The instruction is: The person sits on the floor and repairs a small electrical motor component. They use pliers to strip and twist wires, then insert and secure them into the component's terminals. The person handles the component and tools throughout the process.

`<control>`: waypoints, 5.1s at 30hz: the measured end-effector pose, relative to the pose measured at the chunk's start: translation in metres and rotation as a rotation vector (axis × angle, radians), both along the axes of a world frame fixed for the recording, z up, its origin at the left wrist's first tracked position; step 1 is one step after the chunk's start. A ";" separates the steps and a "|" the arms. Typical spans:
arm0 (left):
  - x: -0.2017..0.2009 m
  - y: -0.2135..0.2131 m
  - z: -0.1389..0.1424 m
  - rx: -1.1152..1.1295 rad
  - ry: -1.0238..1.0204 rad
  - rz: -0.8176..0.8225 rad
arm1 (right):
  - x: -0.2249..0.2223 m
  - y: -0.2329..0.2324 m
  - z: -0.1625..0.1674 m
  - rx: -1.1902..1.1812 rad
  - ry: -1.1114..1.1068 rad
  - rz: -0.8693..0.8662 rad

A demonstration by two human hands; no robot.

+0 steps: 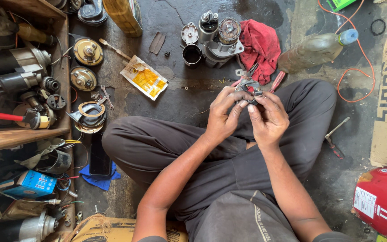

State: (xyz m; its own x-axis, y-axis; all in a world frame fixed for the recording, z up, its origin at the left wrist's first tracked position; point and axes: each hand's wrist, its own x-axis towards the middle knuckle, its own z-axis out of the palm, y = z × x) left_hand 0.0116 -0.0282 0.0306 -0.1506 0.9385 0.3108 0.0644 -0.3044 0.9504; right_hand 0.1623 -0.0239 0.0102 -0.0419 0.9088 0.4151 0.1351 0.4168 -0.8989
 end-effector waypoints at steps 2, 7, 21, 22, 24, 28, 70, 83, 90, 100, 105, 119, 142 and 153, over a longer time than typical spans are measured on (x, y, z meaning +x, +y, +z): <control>0.000 0.001 0.001 0.041 -0.001 -0.011 | 0.002 0.002 0.000 -0.020 0.048 0.048; -0.002 0.006 0.000 0.059 -0.017 -0.060 | 0.015 0.010 0.017 0.069 -0.159 0.081; -0.008 0.004 -0.006 -0.029 0.019 -0.237 | 0.044 0.039 0.080 0.332 -0.697 0.350; -0.007 0.003 -0.005 -0.016 0.012 -0.250 | 0.047 0.042 0.081 0.328 -0.700 0.385; -0.006 0.001 -0.004 0.009 -0.002 -0.279 | 0.053 0.047 0.083 0.320 -0.707 0.453; -0.004 -0.003 -0.003 -0.032 -0.016 -0.315 | 0.060 0.051 0.084 0.369 -0.648 0.537; -0.003 -0.006 0.000 0.023 0.214 -0.217 | 0.064 0.054 0.079 0.433 -0.819 0.571; -0.005 -0.007 0.003 -0.005 0.056 -0.332 | 0.073 0.052 0.082 0.382 -0.732 0.583; -0.003 -0.008 -0.002 -0.052 0.002 -0.325 | 0.069 0.052 0.089 0.370 -0.740 0.601; 0.001 -0.008 -0.010 -0.183 -0.125 -0.379 | 0.071 0.053 0.084 0.287 -0.705 0.647; -0.004 -0.007 -0.008 -0.195 -0.111 -0.431 | 0.073 0.053 0.069 0.136 -0.601 0.682; -0.015 -0.008 0.016 0.166 0.283 -0.304 | 0.083 0.048 0.067 0.115 -0.612 0.668; -0.001 -0.009 -0.003 -0.130 -0.206 -0.434 | 0.071 0.046 0.082 0.153 -0.566 0.635; 0.002 -0.008 -0.003 -0.148 -0.163 -0.385 | 0.076 0.045 0.076 0.164 -0.637 0.580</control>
